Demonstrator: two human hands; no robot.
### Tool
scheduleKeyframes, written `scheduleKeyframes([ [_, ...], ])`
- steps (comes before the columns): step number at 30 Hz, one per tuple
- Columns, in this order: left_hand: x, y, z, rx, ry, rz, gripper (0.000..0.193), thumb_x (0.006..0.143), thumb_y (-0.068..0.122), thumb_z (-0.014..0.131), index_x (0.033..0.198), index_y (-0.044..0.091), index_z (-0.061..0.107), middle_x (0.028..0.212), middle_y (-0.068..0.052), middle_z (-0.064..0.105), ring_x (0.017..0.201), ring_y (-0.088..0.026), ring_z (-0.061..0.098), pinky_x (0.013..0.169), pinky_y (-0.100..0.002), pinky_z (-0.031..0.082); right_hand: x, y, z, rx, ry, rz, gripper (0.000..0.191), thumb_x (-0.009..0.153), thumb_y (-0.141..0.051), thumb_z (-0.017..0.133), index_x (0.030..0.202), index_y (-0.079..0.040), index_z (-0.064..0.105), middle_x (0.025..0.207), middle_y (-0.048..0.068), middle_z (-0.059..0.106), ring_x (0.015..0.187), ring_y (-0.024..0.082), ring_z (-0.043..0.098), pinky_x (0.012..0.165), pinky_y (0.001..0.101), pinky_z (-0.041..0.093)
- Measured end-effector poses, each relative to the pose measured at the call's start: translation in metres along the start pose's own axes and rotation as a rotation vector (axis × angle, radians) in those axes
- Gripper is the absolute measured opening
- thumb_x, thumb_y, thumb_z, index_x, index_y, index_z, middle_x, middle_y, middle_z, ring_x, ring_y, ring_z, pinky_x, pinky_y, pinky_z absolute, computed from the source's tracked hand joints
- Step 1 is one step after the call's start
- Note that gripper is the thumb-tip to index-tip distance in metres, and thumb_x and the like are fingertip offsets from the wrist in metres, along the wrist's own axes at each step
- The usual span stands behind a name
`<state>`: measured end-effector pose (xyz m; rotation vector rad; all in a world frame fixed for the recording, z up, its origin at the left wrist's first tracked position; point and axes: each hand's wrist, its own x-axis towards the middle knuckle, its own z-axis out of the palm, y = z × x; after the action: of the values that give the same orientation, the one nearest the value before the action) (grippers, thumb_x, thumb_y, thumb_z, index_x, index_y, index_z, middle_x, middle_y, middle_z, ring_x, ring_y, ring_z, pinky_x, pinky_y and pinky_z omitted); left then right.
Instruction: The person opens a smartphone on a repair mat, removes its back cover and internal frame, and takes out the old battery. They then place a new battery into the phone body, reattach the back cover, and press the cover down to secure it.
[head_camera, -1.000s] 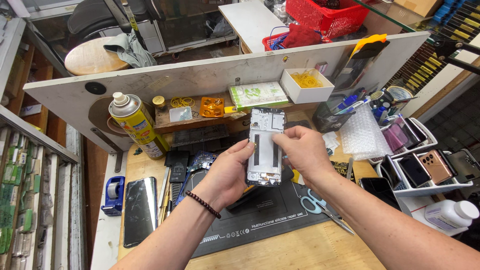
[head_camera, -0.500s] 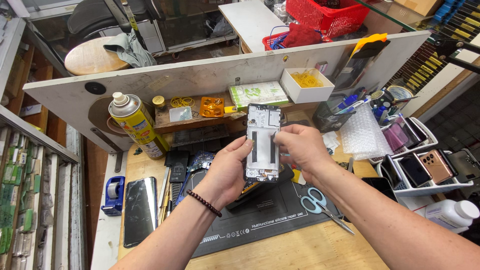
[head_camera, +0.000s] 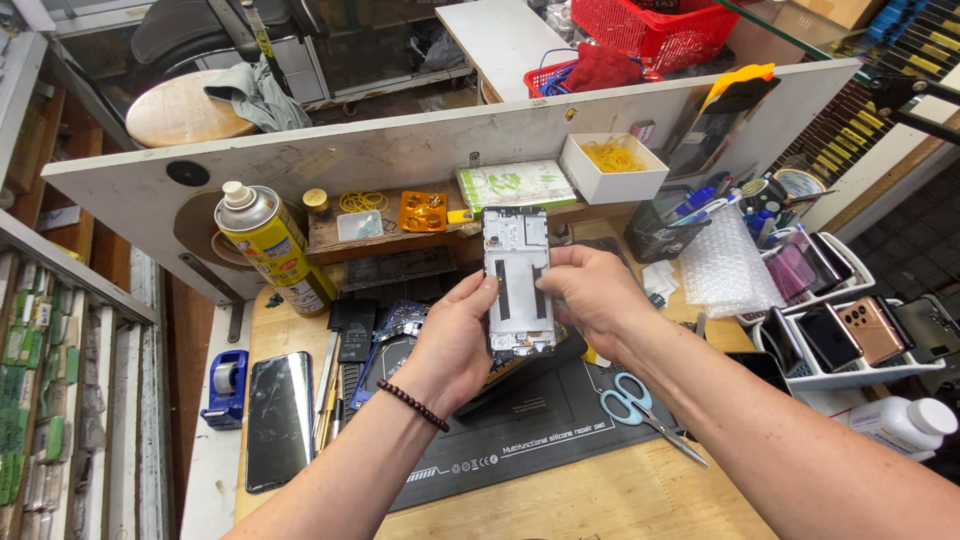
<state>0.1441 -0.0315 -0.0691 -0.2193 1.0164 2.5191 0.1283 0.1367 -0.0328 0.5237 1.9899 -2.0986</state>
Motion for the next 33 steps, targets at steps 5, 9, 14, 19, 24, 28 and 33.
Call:
scheduleKeyframes([
  [5, 0.003, 0.0, 0.004, 0.016, -0.045, 0.03, 0.031, 0.104, 0.017, 0.052, 0.128, 0.002, 0.064, 0.117, -0.009, 0.071, 0.105, -0.019, 0.067, 0.092, -0.038, 0.057, -0.003, 0.001, 0.008, -0.027, 0.117, 0.017, 0.028, 0.097, -0.031, 0.069, 0.095, -0.004, 0.064, 0.084, 0.004, 0.069, 0.072, 0.014, 0.065, 0.06, 0.0332, 0.055],
  [9, 0.006, -0.001, 0.005, -0.013, 0.022, -0.005, 0.031, 0.103, 0.017, 0.051, 0.128, 0.001, 0.063, 0.117, -0.01, 0.071, 0.104, -0.021, 0.068, 0.092, -0.04, 0.058, 0.005, 0.002, 0.01, -0.08, 0.083, -0.018, 0.02, 0.096, -0.024, 0.068, 0.096, -0.004, 0.067, 0.084, 0.006, 0.072, 0.07, 0.016, 0.066, 0.057, 0.0348, 0.053],
  [14, 0.011, -0.002, 0.001, -0.023, 0.063, -0.009, 0.032, 0.103, 0.017, 0.051, 0.128, 0.0, 0.063, 0.117, -0.012, 0.071, 0.103, -0.022, 0.07, 0.091, -0.04, 0.058, 0.016, 0.001, 0.007, -0.098, 0.002, 0.006, 0.014, 0.096, -0.015, 0.066, 0.103, -0.003, 0.066, 0.091, 0.007, 0.072, 0.074, 0.016, 0.069, 0.059, 0.0355, 0.056],
  [19, 0.011, -0.005, -0.005, 0.003, 0.04, 0.016, 0.032, 0.104, 0.018, 0.051, 0.127, 0.0, 0.065, 0.116, -0.012, 0.072, 0.102, -0.022, 0.069, 0.09, -0.04, 0.058, 0.015, 0.003, 0.003, -0.01, -0.083, 0.07, 0.017, 0.094, -0.008, 0.062, 0.11, -0.004, 0.066, 0.101, 0.009, 0.073, 0.087, 0.018, 0.071, 0.072, 0.0373, 0.059],
  [24, 0.014, -0.007, -0.008, 0.02, 0.024, 0.061, 0.031, 0.103, 0.017, 0.053, 0.126, 0.001, 0.066, 0.115, -0.01, 0.072, 0.102, -0.02, 0.069, 0.09, -0.037, 0.058, 0.01, -0.001, 0.001, 0.069, -0.144, 0.096, 0.02, 0.092, -0.012, 0.063, 0.111, -0.005, 0.066, 0.103, 0.008, 0.073, 0.091, 0.019, 0.071, 0.079, 0.0371, 0.06],
  [28, 0.021, -0.007, -0.006, 0.038, 0.013, 0.105, 0.029, 0.104, 0.015, 0.054, 0.126, 0.001, 0.066, 0.115, -0.009, 0.072, 0.102, -0.019, 0.068, 0.09, -0.036, 0.057, 0.01, 0.004, 0.009, 0.027, 0.001, 0.112, 0.028, 0.098, -0.033, 0.062, 0.105, -0.007, 0.067, 0.094, 0.005, 0.07, 0.08, 0.016, 0.065, 0.067, 0.0352, 0.053],
  [33, 0.024, -0.005, -0.004, -0.025, 0.024, 0.071, 0.029, 0.104, 0.016, 0.052, 0.123, 0.0, 0.065, 0.112, -0.011, 0.072, 0.099, -0.023, 0.069, 0.088, -0.041, 0.059, 0.013, 0.008, 0.008, -0.189, 0.0, 0.001, 0.023, 0.098, -0.027, 0.065, 0.102, -0.005, 0.07, 0.085, 0.007, 0.068, 0.066, 0.019, 0.053, 0.055, 0.0366, 0.037],
])
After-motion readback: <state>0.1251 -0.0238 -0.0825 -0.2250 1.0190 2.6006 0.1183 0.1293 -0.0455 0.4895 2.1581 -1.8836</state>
